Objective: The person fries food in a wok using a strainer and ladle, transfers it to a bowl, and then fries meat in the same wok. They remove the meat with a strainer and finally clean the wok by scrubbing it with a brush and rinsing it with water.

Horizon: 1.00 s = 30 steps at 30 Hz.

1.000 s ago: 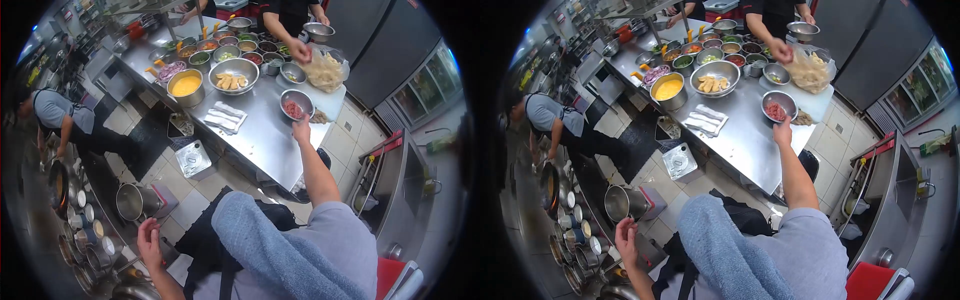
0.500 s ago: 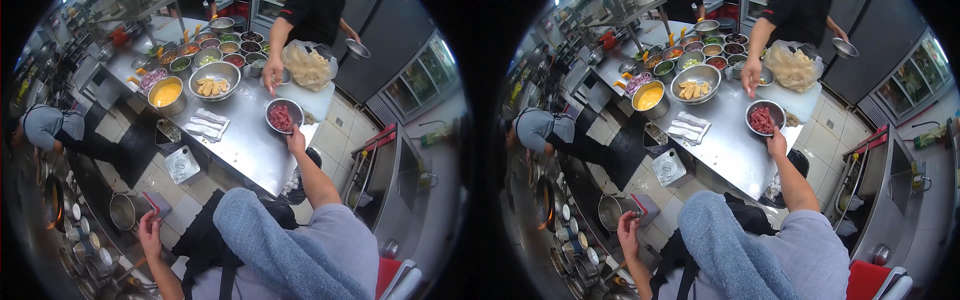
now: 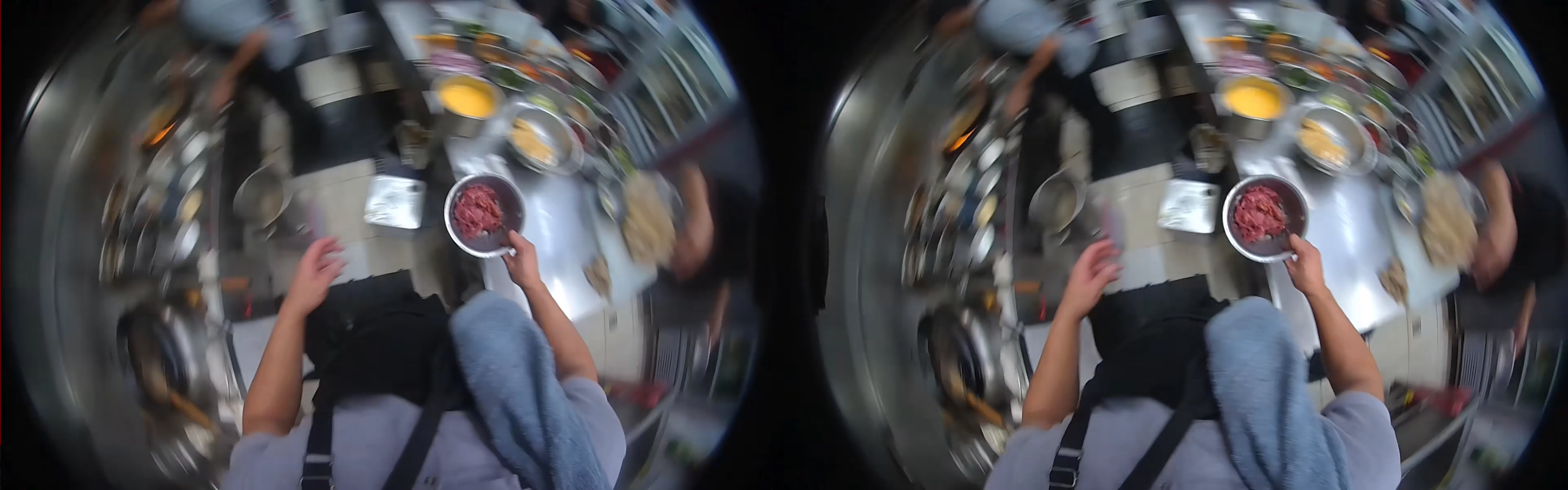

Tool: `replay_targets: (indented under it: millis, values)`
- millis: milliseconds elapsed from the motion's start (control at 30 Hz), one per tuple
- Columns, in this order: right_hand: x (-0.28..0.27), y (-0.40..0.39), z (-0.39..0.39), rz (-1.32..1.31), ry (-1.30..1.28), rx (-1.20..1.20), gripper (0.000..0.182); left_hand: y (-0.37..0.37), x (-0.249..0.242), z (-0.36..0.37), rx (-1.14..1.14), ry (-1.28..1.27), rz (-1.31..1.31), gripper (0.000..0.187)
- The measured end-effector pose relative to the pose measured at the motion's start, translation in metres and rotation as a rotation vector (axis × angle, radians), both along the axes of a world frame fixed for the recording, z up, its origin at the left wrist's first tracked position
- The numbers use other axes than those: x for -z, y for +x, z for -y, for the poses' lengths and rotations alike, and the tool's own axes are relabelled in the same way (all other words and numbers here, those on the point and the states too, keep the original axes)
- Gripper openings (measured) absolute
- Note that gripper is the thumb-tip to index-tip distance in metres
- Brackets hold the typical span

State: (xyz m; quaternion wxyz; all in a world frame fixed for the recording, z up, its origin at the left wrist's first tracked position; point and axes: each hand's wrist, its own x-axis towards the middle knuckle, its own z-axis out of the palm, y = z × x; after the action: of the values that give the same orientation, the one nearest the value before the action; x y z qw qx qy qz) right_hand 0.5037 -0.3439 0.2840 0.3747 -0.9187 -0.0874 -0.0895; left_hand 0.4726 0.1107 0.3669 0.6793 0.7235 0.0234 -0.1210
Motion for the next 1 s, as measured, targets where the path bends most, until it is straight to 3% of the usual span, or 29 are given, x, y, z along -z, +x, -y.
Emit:
replay_targets:
  millis: [67,133,200,233,267,367,433,467,533,667,733,800,867,933,967,1000]
  values:
    - [-0.020,0.028,-0.062,-0.015,-0.034,-0.281,0.021,-0.006,0.008,-0.014,0.030,-0.059,-0.011,0.072]
    - [-0.045,0.045,-0.129,-0.068,-0.067,-0.562,0.023,-0.023,0.004,-0.020,-0.065,-0.325,-0.126,0.081]
    - [-0.069,0.051,-0.204,-0.082,0.011,-0.868,0.026,-0.042,0.000,-0.036,-0.135,-0.417,-0.089,0.085]
    - [-0.070,0.054,-0.237,-0.048,-0.054,-1.029,0.027,-0.049,0.024,-0.047,-0.161,-0.431,0.144,0.082]
    - [-0.073,0.049,-0.270,-0.111,0.010,-1.103,0.024,-0.067,0.025,-0.062,-0.296,-0.560,0.065,0.072]
    - [-0.094,0.033,-0.363,-0.175,-0.082,-1.259,0.026,-0.144,0.023,-0.122,-0.580,-0.664,-0.003,0.068]
    - [-0.111,0.026,-0.418,-0.305,0.157,-1.622,0.049,-0.196,0.019,-0.140,-0.803,-0.675,0.022,0.068]
    - [-0.112,0.024,-0.444,-0.305,0.149,-1.655,0.049,-0.220,0.012,-0.147,-0.925,-0.676,0.049,0.068]
    - [-0.109,0.017,-0.500,-0.977,0.341,-1.468,0.071,-0.263,0.009,-0.162,-1.142,-0.662,0.180,0.061]
    - [-0.057,-0.018,-0.637,-0.729,0.012,-1.391,0.091,-0.329,-0.012,-0.201,-1.400,-0.659,0.297,0.064]
    - [-0.007,-0.050,-0.703,-0.298,-0.202,-1.458,0.100,-0.352,-0.018,-0.227,-1.591,-0.612,0.368,0.068]
    - [0.006,-0.081,-0.752,-0.415,-0.480,-1.454,0.110,-0.366,-0.025,-0.255,-1.650,-0.534,0.392,0.069]
    - [0.066,-0.094,-0.791,-0.275,-0.584,-1.477,0.123,-0.371,-0.042,-0.276,-1.749,-0.466,0.365,0.068]
    - [0.098,-0.099,-0.815,-0.331,-0.658,-1.405,0.116,-0.391,-0.040,-0.299,-1.749,-0.474,0.393,0.069]
    - [0.095,-0.101,-0.814,-0.328,-0.577,-1.369,0.110,-0.398,-0.041,-0.306,-1.796,-0.475,0.400,0.069]
    - [0.077,-0.101,-0.808,-0.529,-0.439,-1.278,0.104,-0.405,-0.041,-0.311,-1.844,-0.483,0.404,0.070]
